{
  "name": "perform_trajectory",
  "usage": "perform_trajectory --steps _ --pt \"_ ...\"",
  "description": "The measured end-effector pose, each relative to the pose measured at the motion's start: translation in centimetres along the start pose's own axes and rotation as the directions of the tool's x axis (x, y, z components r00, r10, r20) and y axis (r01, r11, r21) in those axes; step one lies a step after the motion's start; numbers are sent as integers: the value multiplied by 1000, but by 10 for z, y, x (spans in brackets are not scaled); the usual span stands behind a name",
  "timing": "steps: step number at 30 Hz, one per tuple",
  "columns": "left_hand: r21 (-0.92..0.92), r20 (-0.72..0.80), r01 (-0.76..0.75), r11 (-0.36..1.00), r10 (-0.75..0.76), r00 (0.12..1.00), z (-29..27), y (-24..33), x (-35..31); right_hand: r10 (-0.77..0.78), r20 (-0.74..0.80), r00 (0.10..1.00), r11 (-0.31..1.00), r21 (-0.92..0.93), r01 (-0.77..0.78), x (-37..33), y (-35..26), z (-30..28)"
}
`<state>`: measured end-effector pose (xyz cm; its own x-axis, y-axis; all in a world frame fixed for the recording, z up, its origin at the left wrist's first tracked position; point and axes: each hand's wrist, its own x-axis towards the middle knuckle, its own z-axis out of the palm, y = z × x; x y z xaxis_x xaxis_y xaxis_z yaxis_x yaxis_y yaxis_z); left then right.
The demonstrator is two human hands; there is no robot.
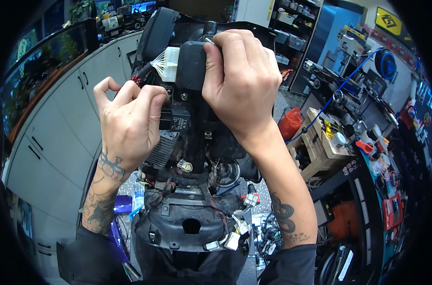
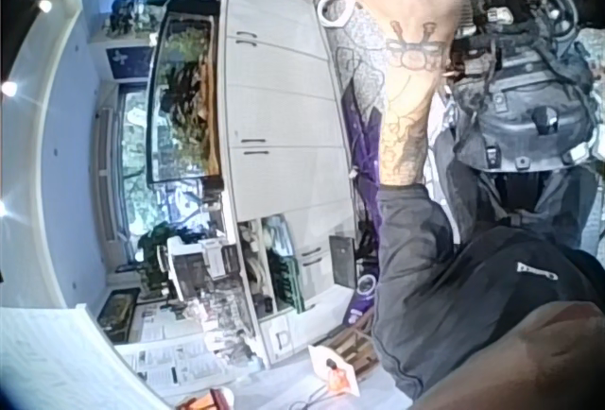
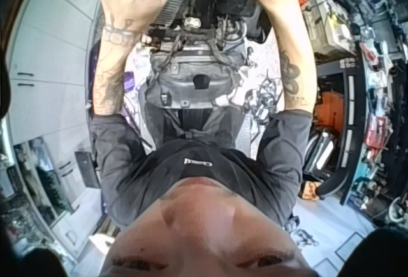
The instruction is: The person assembles and secures a black plastic housing onto a motorcycle's internal electronics. They connect wiring harnesses, align the housing, and use a cordless drill to fasten screws. The person also wipes the motorcycle seat with a cloth and retrieves small parts from a tool cart.
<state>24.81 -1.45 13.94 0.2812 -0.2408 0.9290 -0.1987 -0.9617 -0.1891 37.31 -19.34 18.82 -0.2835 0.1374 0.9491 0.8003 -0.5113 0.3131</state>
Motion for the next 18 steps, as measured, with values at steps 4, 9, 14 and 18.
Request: perform_trajectory --steps 4,9,14,18 --pt "9 -126 -55 998 55 990 15 -9 -1 2 8 1000 1000 2 -2 0 0 -1" --pt "-119 -205 16 993 -40 978 20 -11 -5 1 2 1000 1000 11 -1 0 0 -1" --pt "4 -241 39 999 -36 970 27 -5 0 -12 -1 1000 1000 -4 12 0 1 0" --pt "47 -250 48 998 -34 968 27 -4 5 -2 -4 1000 1000 15 2 -1 1 0"
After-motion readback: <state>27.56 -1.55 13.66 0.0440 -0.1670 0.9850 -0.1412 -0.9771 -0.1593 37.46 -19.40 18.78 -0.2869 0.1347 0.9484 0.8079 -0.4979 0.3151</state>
